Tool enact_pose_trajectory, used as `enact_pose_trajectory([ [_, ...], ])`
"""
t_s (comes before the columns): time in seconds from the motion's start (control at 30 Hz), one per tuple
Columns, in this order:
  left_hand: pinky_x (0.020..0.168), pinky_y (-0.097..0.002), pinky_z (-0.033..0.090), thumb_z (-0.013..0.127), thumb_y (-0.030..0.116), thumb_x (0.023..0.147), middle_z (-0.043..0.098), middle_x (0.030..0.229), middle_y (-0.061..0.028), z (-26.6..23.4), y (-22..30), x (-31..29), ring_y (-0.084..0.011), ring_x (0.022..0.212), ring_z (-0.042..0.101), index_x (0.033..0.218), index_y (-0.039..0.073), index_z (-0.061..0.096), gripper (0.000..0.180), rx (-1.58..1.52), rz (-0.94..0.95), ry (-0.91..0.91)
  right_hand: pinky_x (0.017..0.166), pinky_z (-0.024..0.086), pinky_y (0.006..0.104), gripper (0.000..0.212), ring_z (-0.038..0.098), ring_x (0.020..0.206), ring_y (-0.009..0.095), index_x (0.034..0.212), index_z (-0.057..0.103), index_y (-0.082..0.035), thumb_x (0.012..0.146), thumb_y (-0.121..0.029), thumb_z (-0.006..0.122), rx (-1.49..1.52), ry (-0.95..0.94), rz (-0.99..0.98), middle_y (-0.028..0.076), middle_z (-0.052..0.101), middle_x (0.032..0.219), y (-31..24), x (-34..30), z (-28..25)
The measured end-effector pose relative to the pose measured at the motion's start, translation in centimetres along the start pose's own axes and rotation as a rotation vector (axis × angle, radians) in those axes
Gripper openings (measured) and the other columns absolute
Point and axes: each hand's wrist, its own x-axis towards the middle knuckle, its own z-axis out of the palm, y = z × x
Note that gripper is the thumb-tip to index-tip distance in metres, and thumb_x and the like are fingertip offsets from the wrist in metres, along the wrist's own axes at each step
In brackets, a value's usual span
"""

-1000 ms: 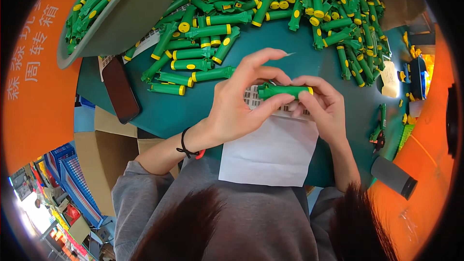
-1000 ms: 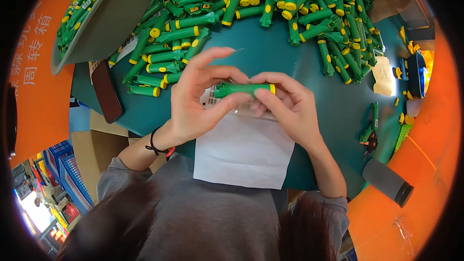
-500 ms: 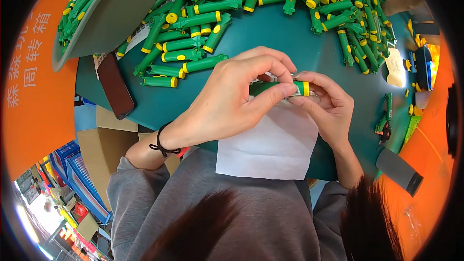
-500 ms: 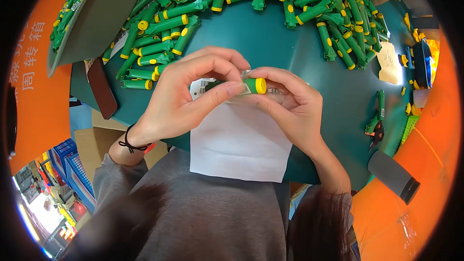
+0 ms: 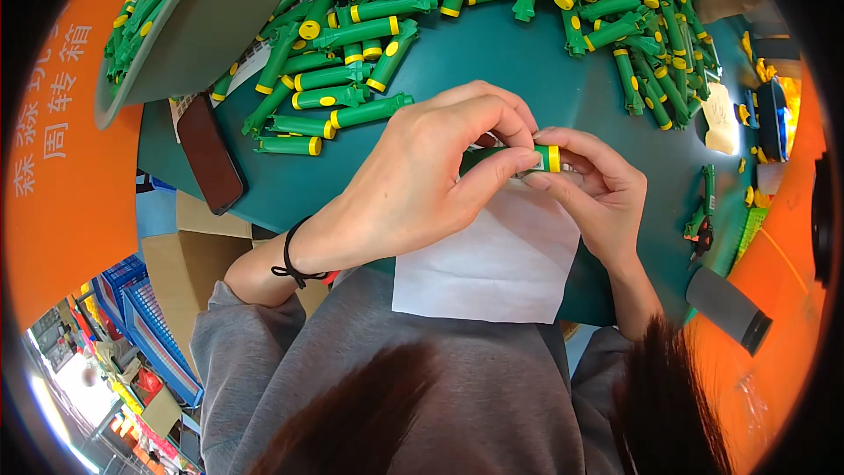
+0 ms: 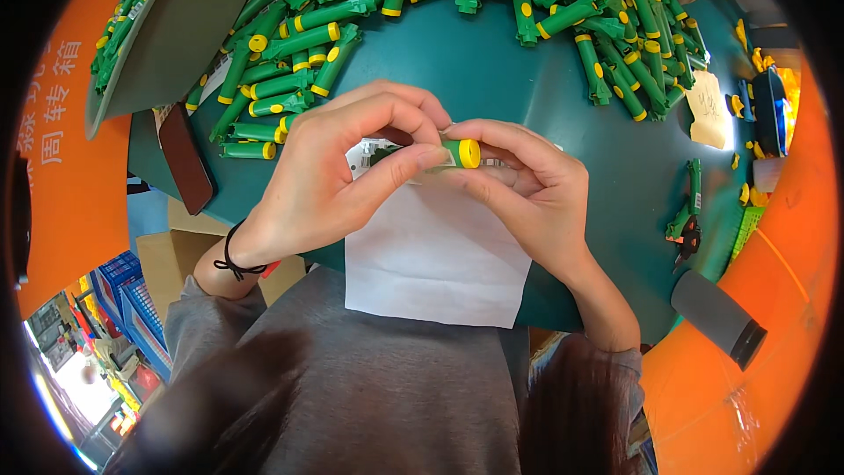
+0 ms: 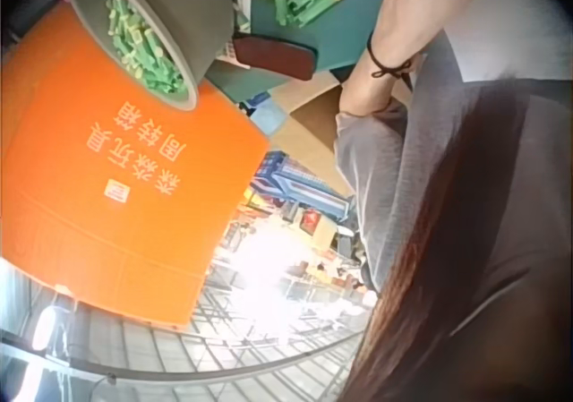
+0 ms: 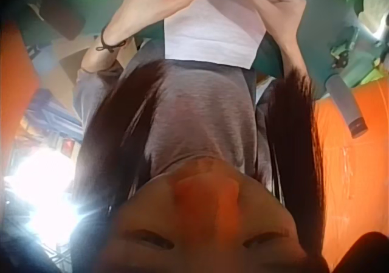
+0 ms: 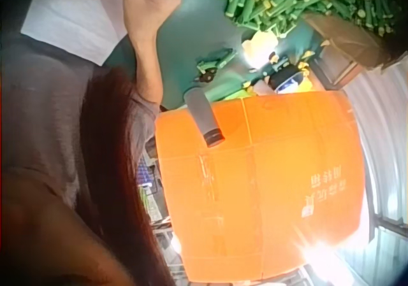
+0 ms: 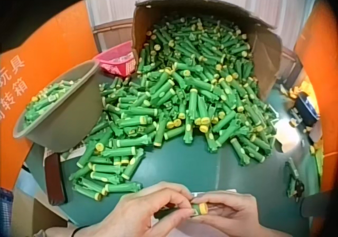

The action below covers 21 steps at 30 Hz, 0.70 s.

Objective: Applying small white adhesive labels onto green and yellow cylindrical toy dart components.

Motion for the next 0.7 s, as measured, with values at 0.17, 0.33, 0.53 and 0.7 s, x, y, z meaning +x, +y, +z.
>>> enact_pose_trajectory([
  [0.17,0.084,-0.0294,0.056,0.070,-0.001,0.089,0.066,0.109,-0.0115,0.1,-0.2,-0.4,-0.0158,0.093,0.067,0.096,-0.002,0.067,0.008,-0.004,-0.002,0.037,0.096,0.054,0.0332,0.041,0.066,0.108,0.022,0.121,0.063,0.009,0.081,0.012,0.073,0.018,0.006,-0.008,0.016,0.065,0.119,0.2,-0.1,0.3],
  [0.33,0.082,-0.0280,0.056,0.073,-0.002,0.087,0.067,0.107,-0.0078,0.4,-0.7,-0.2,-0.0142,0.091,0.067,0.097,-0.001,0.067,0.011,-0.108,-0.071,0.052,0.096,0.055,0.0331,0.040,0.066,0.107,0.022,0.119,0.064,0.009,0.080,0.012,0.074,0.004,0.000,0.031,0.017,0.065,0.119,0.0,-0.1,-0.1],
  [0.53,0.065,-0.0238,0.048,0.064,0.022,0.100,0.066,0.085,-0.0018,-0.7,-0.7,0.4,-0.0075,0.080,0.063,0.099,0.000,0.067,0.021,-0.374,-0.419,-0.318,0.094,0.054,0.0358,0.041,0.062,0.112,0.023,0.120,0.065,0.006,0.080,0.011,0.074,-0.093,-0.101,-0.092,0.017,0.064,0.121,1.0,0.2,-0.6],
  [0.7,0.076,-0.0271,0.054,0.057,0.022,0.101,0.072,0.098,-0.0114,-2.5,-2.2,-0.7,-0.0121,0.088,0.067,0.108,0.000,0.069,0.026,0.019,-0.042,0.237,0.098,0.048,0.0357,0.045,0.056,0.117,0.022,0.118,0.066,0.003,0.075,-0.001,0.081,-0.243,0.028,0.048,0.012,0.058,0.129,-0.3,1.8,-0.3],
])
